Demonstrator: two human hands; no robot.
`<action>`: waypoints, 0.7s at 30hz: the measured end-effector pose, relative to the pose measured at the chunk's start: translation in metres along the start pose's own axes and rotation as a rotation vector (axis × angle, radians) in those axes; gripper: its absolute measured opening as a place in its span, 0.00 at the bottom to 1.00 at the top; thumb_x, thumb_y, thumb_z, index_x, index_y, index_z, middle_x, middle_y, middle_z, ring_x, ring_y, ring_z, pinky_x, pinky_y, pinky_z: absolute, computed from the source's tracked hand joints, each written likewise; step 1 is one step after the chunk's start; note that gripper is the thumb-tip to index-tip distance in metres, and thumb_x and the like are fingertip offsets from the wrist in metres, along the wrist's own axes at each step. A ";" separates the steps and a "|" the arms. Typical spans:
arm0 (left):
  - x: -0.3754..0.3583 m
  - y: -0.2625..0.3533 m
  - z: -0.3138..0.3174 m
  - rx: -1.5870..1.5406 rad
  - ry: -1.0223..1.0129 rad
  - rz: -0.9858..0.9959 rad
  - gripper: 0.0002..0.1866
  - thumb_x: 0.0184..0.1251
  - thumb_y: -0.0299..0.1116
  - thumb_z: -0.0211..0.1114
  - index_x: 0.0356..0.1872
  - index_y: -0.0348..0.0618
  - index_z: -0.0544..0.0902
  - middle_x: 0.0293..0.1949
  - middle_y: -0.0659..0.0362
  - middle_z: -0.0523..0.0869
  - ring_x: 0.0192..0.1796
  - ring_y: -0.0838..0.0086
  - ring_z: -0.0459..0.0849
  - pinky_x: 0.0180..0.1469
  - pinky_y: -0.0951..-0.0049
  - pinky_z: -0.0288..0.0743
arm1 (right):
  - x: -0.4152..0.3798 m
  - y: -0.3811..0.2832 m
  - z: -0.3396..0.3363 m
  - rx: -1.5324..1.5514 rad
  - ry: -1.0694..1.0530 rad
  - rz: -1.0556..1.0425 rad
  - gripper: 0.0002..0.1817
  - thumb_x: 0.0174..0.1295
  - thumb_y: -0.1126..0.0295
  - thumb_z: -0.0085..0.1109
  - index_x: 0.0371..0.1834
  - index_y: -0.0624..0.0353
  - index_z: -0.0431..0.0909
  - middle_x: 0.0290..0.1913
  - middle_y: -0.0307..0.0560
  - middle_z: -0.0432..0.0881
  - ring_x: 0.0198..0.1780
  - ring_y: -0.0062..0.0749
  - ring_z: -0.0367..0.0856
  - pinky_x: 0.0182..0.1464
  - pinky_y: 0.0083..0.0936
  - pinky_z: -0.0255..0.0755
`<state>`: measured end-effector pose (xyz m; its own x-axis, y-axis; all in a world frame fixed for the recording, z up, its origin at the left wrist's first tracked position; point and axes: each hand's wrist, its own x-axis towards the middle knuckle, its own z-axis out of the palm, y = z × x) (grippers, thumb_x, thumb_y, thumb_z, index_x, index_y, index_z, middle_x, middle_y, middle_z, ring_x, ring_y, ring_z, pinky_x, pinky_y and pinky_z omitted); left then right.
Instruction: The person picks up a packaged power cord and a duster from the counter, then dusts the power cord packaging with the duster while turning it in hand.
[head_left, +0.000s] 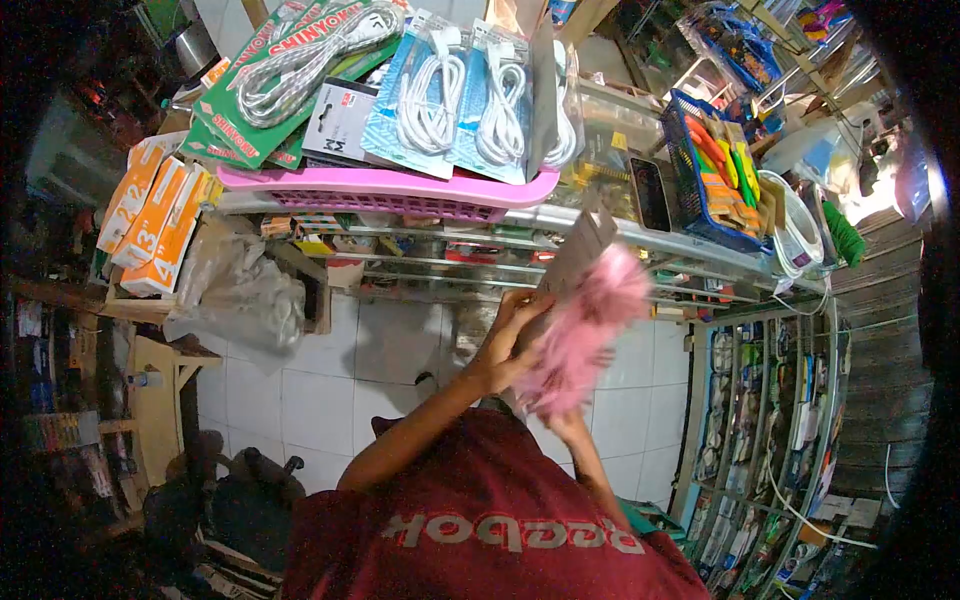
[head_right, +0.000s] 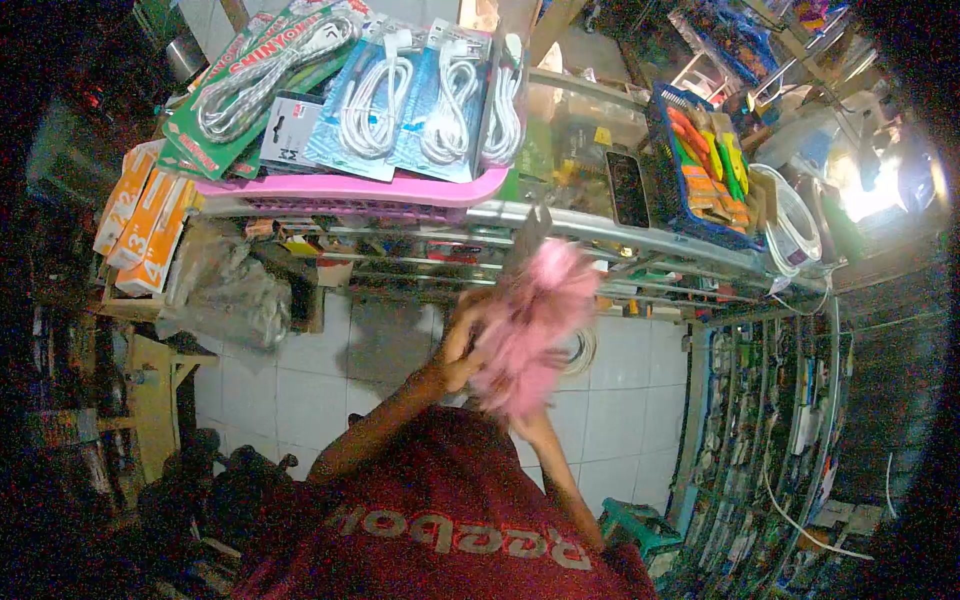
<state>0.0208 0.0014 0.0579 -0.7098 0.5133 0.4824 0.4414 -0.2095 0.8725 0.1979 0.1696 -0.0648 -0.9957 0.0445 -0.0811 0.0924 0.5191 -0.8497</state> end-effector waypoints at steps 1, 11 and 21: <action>-0.003 0.002 -0.002 -0.019 -0.026 -0.055 0.32 0.59 0.38 0.60 0.66 0.44 0.65 0.60 0.46 0.62 0.65 0.56 0.61 0.67 0.62 0.52 | 0.007 -0.020 -0.016 0.022 -0.046 0.088 0.22 0.68 0.56 0.40 0.42 0.63 0.78 0.29 0.47 0.79 0.25 0.37 0.75 0.33 0.28 0.73; -0.057 -0.006 -0.044 -0.575 -0.193 -0.479 0.43 0.62 0.55 0.54 0.72 0.46 0.48 0.68 0.56 0.58 0.67 0.67 0.59 0.67 0.67 0.53 | 0.033 -0.041 -0.069 -0.403 0.127 -0.303 0.14 0.54 0.70 0.51 0.41 0.60 0.80 0.35 0.54 0.82 0.47 0.47 0.78 0.53 0.41 0.69; -0.083 0.024 -0.094 -1.313 -0.169 -0.832 0.44 0.56 0.60 0.62 0.65 0.38 0.60 0.48 0.46 0.77 0.38 0.67 0.81 0.36 0.73 0.79 | 0.046 -0.030 -0.061 -0.563 0.227 -0.250 0.10 0.50 0.69 0.55 0.34 0.58 0.81 0.37 0.53 0.82 0.41 0.47 0.77 0.49 0.43 0.66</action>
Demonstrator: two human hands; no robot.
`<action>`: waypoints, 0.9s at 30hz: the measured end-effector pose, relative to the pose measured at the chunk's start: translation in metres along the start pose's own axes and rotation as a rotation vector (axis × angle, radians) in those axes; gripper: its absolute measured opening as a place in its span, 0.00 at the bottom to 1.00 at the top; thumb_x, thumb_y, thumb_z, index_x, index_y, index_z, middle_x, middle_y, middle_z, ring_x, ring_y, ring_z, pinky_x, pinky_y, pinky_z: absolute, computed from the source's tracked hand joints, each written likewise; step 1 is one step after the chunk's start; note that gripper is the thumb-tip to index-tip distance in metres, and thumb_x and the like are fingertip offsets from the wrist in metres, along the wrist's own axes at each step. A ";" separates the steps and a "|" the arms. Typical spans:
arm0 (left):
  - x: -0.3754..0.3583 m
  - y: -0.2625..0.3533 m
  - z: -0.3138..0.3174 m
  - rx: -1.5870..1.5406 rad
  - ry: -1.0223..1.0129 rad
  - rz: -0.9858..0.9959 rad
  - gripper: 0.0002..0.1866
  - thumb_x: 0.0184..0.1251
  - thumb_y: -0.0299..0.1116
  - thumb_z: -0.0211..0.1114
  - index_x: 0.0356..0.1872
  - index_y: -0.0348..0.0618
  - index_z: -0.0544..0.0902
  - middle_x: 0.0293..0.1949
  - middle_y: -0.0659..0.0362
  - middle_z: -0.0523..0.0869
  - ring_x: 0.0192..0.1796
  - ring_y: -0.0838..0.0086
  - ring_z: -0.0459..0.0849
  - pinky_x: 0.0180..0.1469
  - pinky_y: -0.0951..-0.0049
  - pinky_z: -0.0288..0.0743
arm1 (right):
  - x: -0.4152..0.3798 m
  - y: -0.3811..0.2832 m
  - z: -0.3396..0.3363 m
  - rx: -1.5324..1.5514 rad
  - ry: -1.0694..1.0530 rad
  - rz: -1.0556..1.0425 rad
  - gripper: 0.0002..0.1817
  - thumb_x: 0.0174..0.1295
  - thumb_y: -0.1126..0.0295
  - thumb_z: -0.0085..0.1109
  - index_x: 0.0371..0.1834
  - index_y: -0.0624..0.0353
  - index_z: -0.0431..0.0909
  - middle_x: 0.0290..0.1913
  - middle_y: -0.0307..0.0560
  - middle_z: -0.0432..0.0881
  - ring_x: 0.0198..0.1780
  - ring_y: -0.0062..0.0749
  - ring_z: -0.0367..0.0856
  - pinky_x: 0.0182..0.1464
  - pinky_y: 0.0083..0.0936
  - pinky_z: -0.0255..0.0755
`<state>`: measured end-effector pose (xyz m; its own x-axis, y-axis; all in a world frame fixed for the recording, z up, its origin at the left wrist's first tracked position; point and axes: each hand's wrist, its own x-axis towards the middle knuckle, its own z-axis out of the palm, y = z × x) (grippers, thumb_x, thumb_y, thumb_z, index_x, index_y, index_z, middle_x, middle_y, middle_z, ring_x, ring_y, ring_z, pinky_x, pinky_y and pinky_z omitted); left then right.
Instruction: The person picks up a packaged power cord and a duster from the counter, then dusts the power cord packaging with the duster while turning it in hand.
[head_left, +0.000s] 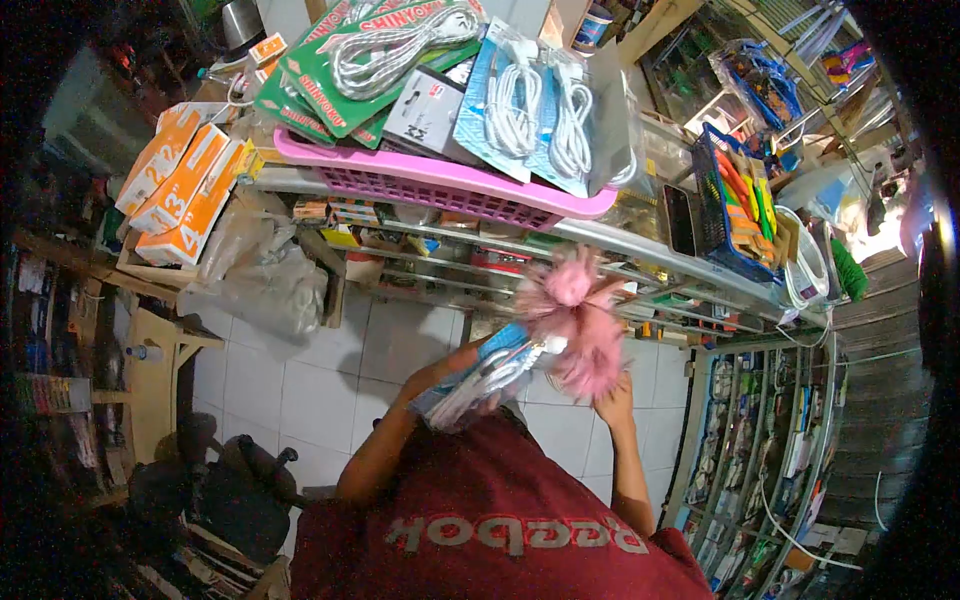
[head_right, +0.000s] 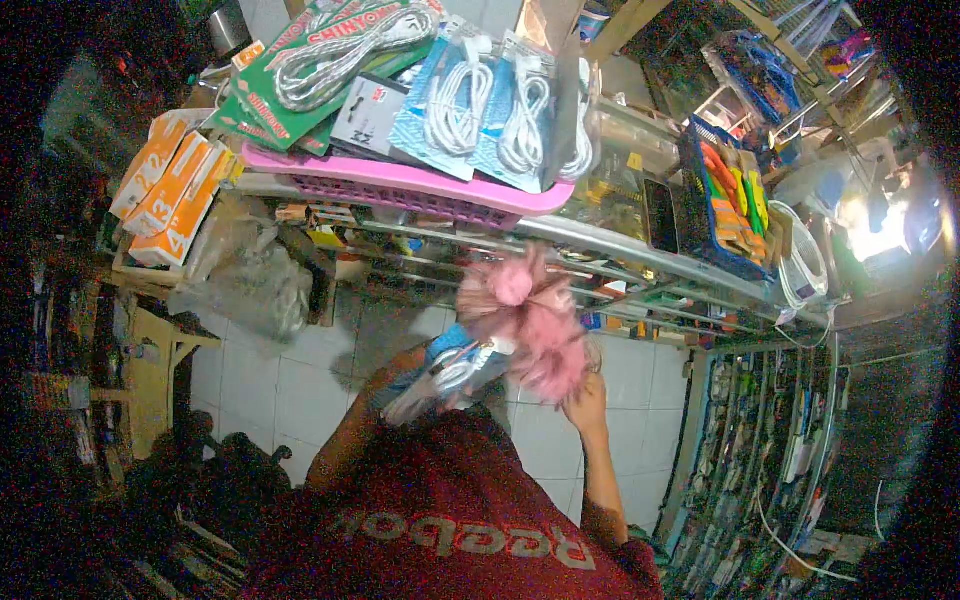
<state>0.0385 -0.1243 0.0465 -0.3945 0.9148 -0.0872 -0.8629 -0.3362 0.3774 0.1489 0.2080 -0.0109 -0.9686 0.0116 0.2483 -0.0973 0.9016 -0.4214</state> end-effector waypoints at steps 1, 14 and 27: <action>-0.003 0.000 -0.006 -0.028 -0.046 -0.024 0.43 0.57 0.59 0.62 0.61 0.32 0.63 0.46 0.44 0.78 0.39 0.66 0.82 0.38 0.73 0.79 | -0.007 0.020 0.007 -0.028 -0.033 0.018 0.10 0.48 0.68 0.56 0.33 0.59 0.81 0.35 0.54 0.81 0.40 0.49 0.77 0.48 0.43 0.67; -0.017 0.000 -0.035 -0.004 -0.082 -0.035 0.40 0.60 0.61 0.56 0.63 0.38 0.63 0.43 0.43 0.79 0.27 0.66 0.82 0.28 0.69 0.81 | -0.023 -0.009 0.051 -0.192 0.011 0.094 0.09 0.53 0.72 0.51 0.33 0.57 0.81 0.36 0.50 0.83 0.41 0.45 0.79 0.49 0.38 0.68; 0.026 -0.029 0.005 -0.056 0.238 0.091 0.38 0.61 0.57 0.57 0.66 0.43 0.62 0.48 0.44 0.78 0.35 0.64 0.83 0.29 0.67 0.81 | -0.025 -0.009 0.019 0.411 -0.029 0.492 0.10 0.51 0.71 0.54 0.34 0.65 0.79 0.35 0.57 0.81 0.40 0.49 0.77 0.49 0.40 0.68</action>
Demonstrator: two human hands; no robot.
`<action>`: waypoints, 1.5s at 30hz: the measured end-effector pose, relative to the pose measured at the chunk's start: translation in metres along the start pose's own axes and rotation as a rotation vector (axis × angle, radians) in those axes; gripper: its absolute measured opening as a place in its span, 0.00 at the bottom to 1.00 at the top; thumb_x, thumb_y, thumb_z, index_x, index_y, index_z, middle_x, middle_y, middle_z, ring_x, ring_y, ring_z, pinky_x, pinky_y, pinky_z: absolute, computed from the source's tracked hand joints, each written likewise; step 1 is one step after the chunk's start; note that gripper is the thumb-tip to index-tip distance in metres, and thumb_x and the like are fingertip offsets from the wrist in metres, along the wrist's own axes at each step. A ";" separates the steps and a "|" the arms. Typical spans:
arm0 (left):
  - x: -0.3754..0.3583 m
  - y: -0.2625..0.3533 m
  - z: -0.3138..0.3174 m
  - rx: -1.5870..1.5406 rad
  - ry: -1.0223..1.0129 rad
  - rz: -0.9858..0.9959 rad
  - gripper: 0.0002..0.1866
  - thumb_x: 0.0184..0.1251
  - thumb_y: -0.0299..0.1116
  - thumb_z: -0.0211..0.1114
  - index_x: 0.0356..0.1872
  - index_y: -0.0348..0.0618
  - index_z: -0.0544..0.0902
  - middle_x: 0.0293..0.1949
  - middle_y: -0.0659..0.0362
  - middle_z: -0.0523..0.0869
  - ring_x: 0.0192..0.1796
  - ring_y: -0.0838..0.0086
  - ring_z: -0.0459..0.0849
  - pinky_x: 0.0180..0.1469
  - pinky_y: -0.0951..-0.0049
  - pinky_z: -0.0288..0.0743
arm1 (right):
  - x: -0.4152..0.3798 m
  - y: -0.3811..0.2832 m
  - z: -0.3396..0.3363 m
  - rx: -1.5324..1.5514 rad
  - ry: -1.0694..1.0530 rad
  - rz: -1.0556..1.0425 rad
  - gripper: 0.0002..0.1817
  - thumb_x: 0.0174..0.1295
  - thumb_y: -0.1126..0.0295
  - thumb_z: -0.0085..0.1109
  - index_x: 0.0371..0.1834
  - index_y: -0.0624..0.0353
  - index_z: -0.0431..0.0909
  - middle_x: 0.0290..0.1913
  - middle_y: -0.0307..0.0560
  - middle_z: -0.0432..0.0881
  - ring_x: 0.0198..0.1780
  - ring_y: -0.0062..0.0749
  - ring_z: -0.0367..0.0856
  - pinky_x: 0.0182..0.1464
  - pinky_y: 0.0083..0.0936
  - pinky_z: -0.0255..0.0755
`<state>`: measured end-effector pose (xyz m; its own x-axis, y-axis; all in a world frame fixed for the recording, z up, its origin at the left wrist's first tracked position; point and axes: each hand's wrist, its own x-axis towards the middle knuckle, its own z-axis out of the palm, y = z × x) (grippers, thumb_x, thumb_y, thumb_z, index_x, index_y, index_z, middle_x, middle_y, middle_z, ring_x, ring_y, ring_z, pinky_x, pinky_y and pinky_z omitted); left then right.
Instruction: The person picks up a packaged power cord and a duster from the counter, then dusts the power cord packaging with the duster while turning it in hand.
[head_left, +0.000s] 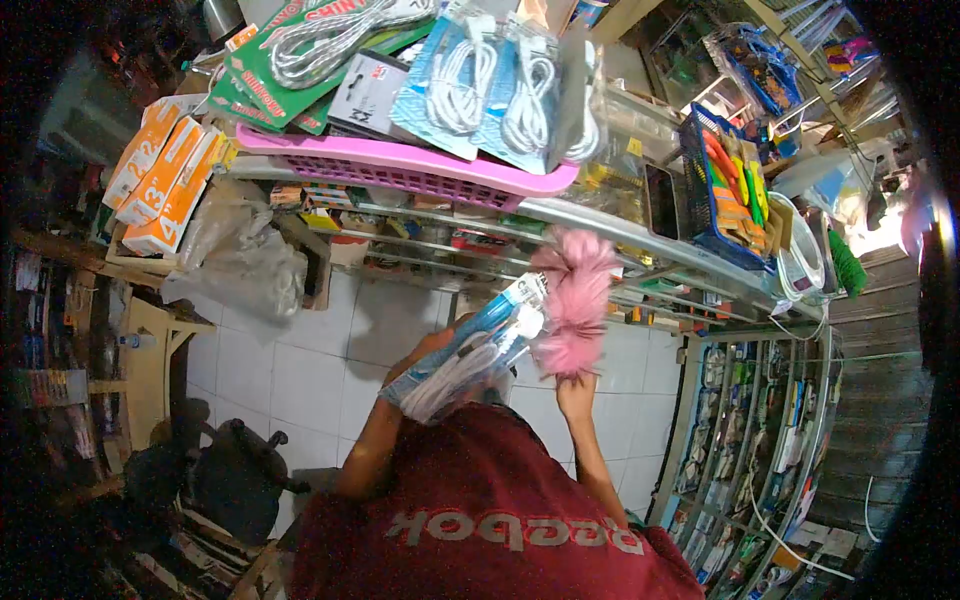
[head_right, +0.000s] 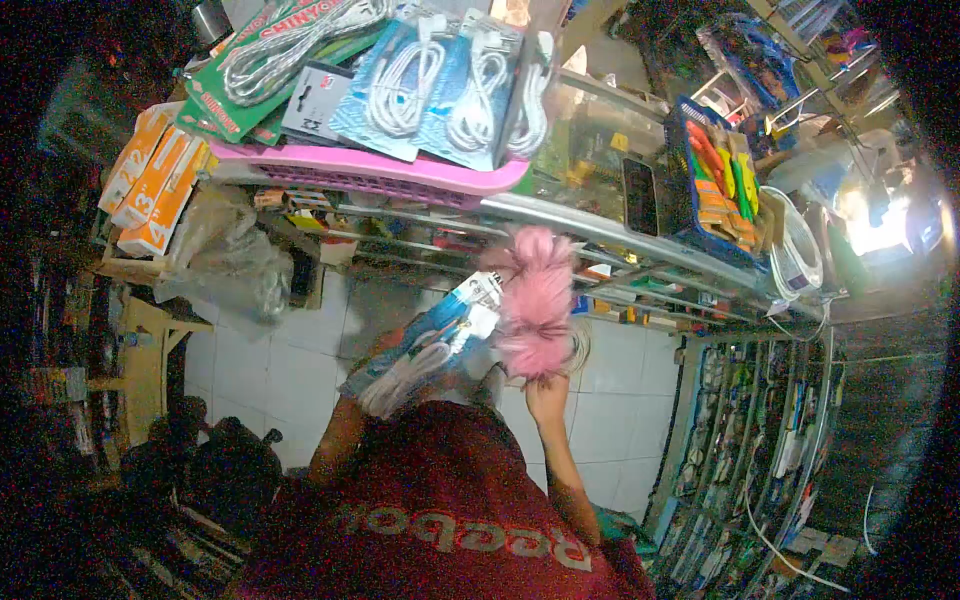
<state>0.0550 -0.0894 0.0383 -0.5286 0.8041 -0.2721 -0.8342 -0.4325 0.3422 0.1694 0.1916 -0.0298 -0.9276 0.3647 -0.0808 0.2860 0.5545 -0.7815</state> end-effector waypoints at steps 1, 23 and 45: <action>-0.007 0.012 0.024 0.033 -0.051 -0.005 0.38 0.61 0.57 0.58 0.66 0.44 0.62 0.49 0.47 0.78 0.36 0.66 0.83 0.30 0.68 0.81 | 0.001 -0.005 -0.005 -0.080 0.051 -0.158 0.09 0.49 0.72 0.54 0.32 0.64 0.79 0.33 0.56 0.81 0.36 0.49 0.77 0.44 0.40 0.69; -0.002 -0.005 0.065 0.277 0.109 0.198 0.34 0.66 0.48 0.56 0.69 0.45 0.59 0.63 0.55 0.69 0.58 0.71 0.74 0.53 0.72 0.75 | 0.033 0.109 -0.004 -0.209 -0.136 -0.839 0.14 0.48 0.66 0.59 0.37 0.59 0.82 0.45 0.49 0.83 0.49 0.46 0.79 0.49 0.41 0.71; 0.035 -0.018 0.091 0.119 -0.062 0.382 0.34 0.65 0.49 0.56 0.68 0.43 0.61 0.64 0.56 0.67 0.63 0.71 0.67 0.65 0.70 0.61 | 0.026 0.024 -0.015 0.054 -0.267 -0.441 0.11 0.49 0.67 0.58 0.35 0.59 0.79 0.30 0.50 0.82 0.30 0.47 0.80 0.37 0.38 0.75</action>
<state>0.0654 -0.0162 0.1044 -0.7834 0.6193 -0.0517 -0.5537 -0.6577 0.5108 0.1557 0.2251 -0.0412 -0.9882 -0.1024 0.1136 -0.1519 0.5706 -0.8071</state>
